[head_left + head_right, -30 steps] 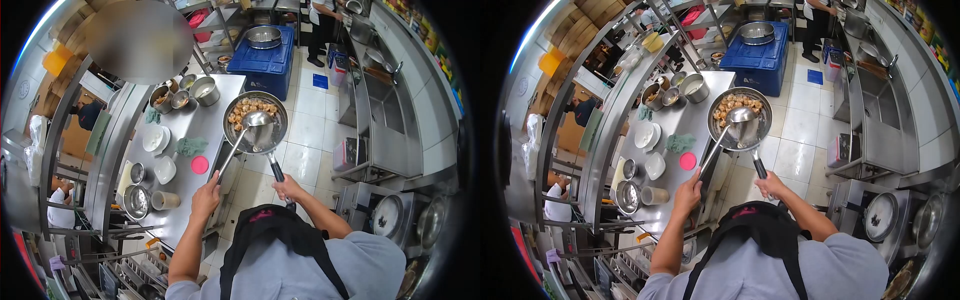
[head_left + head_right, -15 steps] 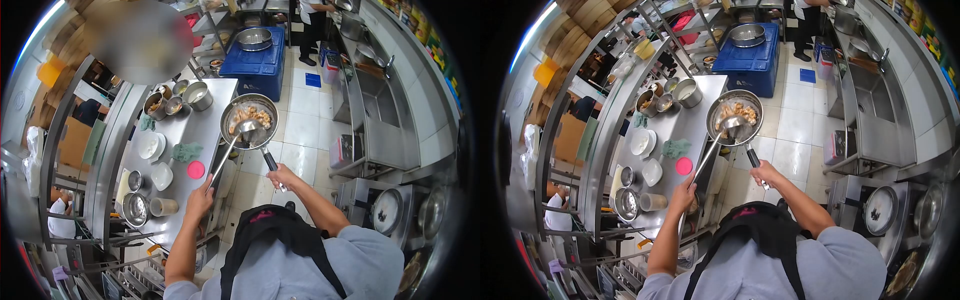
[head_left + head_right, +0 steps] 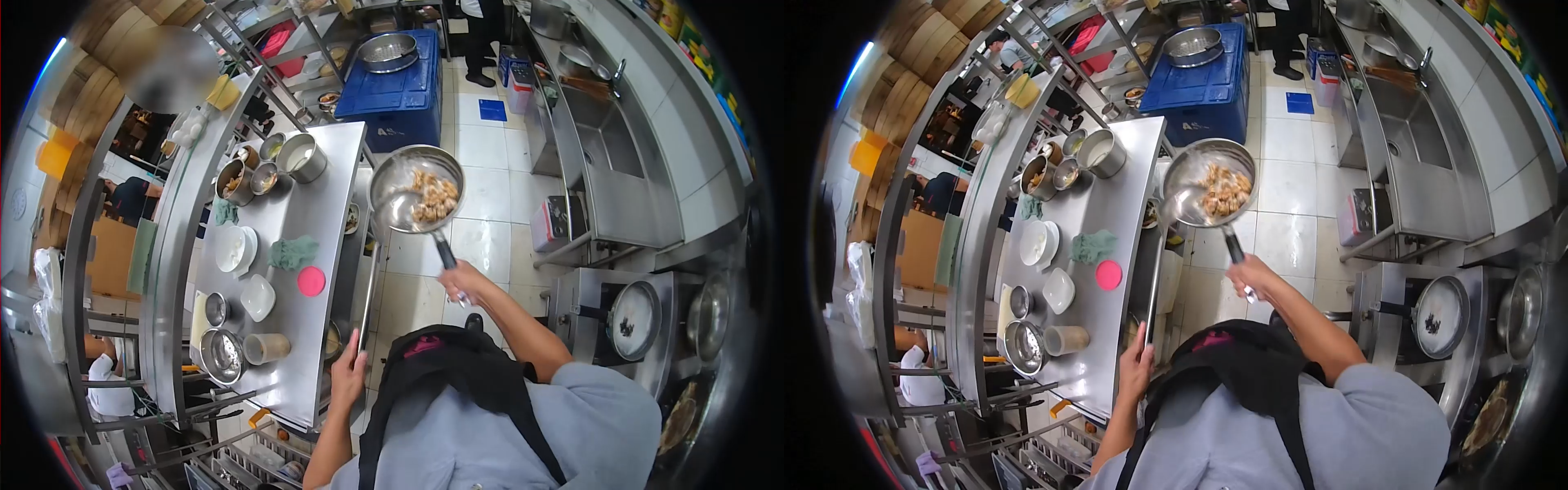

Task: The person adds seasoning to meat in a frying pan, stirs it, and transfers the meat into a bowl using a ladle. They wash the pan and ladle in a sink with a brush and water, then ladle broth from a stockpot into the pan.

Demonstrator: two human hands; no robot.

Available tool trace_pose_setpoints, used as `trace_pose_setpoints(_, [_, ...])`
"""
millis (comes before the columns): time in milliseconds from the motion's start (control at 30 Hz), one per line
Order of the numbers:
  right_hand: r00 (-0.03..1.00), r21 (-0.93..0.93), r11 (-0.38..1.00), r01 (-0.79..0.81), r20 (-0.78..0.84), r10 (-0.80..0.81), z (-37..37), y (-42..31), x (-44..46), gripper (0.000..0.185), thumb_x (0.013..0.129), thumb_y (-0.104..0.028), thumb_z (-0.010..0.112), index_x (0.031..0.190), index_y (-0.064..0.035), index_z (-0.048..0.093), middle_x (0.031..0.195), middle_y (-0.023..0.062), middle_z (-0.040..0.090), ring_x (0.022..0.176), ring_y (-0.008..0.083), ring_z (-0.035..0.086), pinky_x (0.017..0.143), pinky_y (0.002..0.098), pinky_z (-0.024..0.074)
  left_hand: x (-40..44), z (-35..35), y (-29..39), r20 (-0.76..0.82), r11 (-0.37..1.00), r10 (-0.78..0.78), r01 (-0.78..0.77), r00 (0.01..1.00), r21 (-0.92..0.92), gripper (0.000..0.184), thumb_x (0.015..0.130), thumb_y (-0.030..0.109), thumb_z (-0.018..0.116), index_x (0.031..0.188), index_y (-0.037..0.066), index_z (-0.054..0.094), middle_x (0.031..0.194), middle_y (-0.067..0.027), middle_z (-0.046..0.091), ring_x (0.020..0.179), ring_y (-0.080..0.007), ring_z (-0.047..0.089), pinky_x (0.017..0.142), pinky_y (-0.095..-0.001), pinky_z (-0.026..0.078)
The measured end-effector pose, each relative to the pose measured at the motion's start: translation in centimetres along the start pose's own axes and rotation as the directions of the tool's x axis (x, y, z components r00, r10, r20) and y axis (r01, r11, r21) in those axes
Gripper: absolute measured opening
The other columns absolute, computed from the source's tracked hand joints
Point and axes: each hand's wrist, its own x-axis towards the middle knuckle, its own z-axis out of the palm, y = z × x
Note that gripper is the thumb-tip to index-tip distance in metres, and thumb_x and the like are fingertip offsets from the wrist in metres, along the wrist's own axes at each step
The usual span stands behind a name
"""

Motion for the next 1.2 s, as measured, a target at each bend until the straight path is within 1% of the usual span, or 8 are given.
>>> trace_pose_setpoints(67, [1.0, -0.013, 1.0, 0.018, 0.013, -0.018, 0.3, 0.1, 0.9, 0.018, 0.084, -0.006, 0.065, 0.078, -0.007, 0.049, 0.053, 0.0006, 0.044, 0.039, 0.0112, 0.043, 0.036, 0.0293, 0.0367, 1.9, 0.4, 3.6, 0.089, 0.891, -0.162, 0.184, 0.983, -0.415, 0.055, 0.101, 0.013, 0.057, 0.154, 0.015, 0.041, 0.079, 0.0016, 0.055, 0.06, -0.0068, 0.047, 0.054, -0.0243, 0.042])
trace_pose_setpoints(233, [0.992, -0.013, 1.0, 0.002, 0.123, 0.0, -0.4, 0.7, -5.2, 0.018, 0.087, -0.008, 0.066, 0.08, -0.0098, 0.049, 0.049, -0.0003, 0.043, 0.037, 0.0106, 0.041, 0.034, 0.0289, 0.0315, 2.7, -3.6, 4.3, 0.054, 0.837, -0.188, 0.189, 0.981, -0.514, 0.058, 0.102, 0.012, 0.055, 0.156, 0.016, 0.036, 0.074, 0.0048, 0.046, 0.058, -0.0036, 0.04, 0.05, -0.0199, 0.037])
trace_pose_setpoints(400, [0.996, 0.059, 0.998, 0.001, 0.087, -0.006, 0.7, -1.6, 2.2, 0.017, 0.088, -0.011, 0.065, 0.079, -0.0059, 0.052, 0.051, 0.0002, 0.047, 0.036, 0.011, 0.042, 0.034, 0.0298, 0.0332, 3.1, -3.5, 5.3, 0.02, 0.838, -0.214, 0.194, 0.977, -0.51, 0.058, 0.102, 0.011, 0.054, 0.156, 0.016, 0.035, 0.073, 0.003, 0.048, 0.054, -0.0044, 0.041, 0.046, -0.0201, 0.035])
trace_pose_setpoints(867, [0.994, -0.062, 0.997, 0.053, 0.102, -0.047, 0.9, -2.9, 0.3, 0.019, 0.087, -0.01, 0.065, 0.084, -0.0103, 0.046, 0.051, -0.0014, 0.043, 0.036, 0.0093, 0.04, 0.034, 0.0263, 0.031, 4.9, -2.7, 6.2, 0.107, 0.824, -0.161, 0.193, 0.981, -0.533, 0.06, 0.102, 0.012, 0.053, 0.158, 0.015, 0.031, 0.072, 0.0011, 0.051, 0.053, -0.0066, 0.045, 0.046, -0.0217, 0.039])
trace_pose_setpoints(1000, [0.983, -0.042, 0.999, 0.011, 0.186, -0.003, -1.8, -0.7, -5.6, 0.019, 0.084, -0.008, 0.065, 0.086, -0.0089, 0.046, 0.053, -0.0005, 0.043, 0.036, 0.0101, 0.04, 0.034, 0.0264, 0.0309, 4.0, -5.0, 6.9, 0.096, 0.884, -0.151, 0.178, 0.984, -0.433, 0.054, 0.103, 0.016, 0.055, 0.155, 0.018, 0.039, 0.073, 0.0039, 0.047, 0.057, -0.0047, 0.042, 0.049, -0.0206, 0.036])
trace_pose_setpoints(1033, [0.994, -0.257, 0.96, 0.109, 0.018, -0.109, -1.5, -1.1, -4.8, 0.019, 0.084, -0.007, 0.066, 0.086, -0.0083, 0.047, 0.053, 0.0001, 0.044, 0.036, 0.0111, 0.041, 0.033, 0.0279, 0.0313, 3.6, -5.5, 7.3, 0.112, 0.881, -0.208, 0.236, 0.972, -0.41, 0.053, 0.103, 0.016, 0.055, 0.154, 0.017, 0.041, 0.073, 0.004, 0.047, 0.058, -0.0045, 0.042, 0.049, -0.0206, 0.036])
trace_pose_setpoints(1133, [0.996, -0.018, 0.997, 0.072, 0.058, -0.071, -0.6, -3.1, -1.3, 0.023, 0.084, -0.005, 0.066, 0.086, -0.0086, 0.044, 0.055, 0.0007, 0.044, 0.04, 0.0114, 0.044, 0.036, 0.0294, 0.0363, 3.5, -5.6, 6.5, 0.139, 0.926, -0.201, 0.235, 0.97, -0.297, 0.048, 0.103, 0.017, 0.054, 0.151, 0.017, 0.046, 0.073, 0.0036, 0.049, 0.06, -0.0054, 0.043, 0.053, -0.022, 0.04])
trace_pose_setpoints(1200, [0.993, -0.07, 0.991, 0.112, 0.043, -0.109, -0.8, -2.7, -2.0, 0.023, 0.085, -0.004, 0.066, 0.087, -0.0082, 0.043, 0.055, 0.0006, 0.044, 0.04, 0.0111, 0.043, 0.036, 0.0293, 0.0361, 3.9, -5.7, 6.2, 0.189, 0.973, -0.15, 0.178, 0.971, -0.145, 0.046, 0.104, 0.018, 0.053, 0.15, 0.018, 0.048, 0.076, 0.0035, 0.053, 0.061, -0.0068, 0.045, 0.059, -0.0239, 0.044])
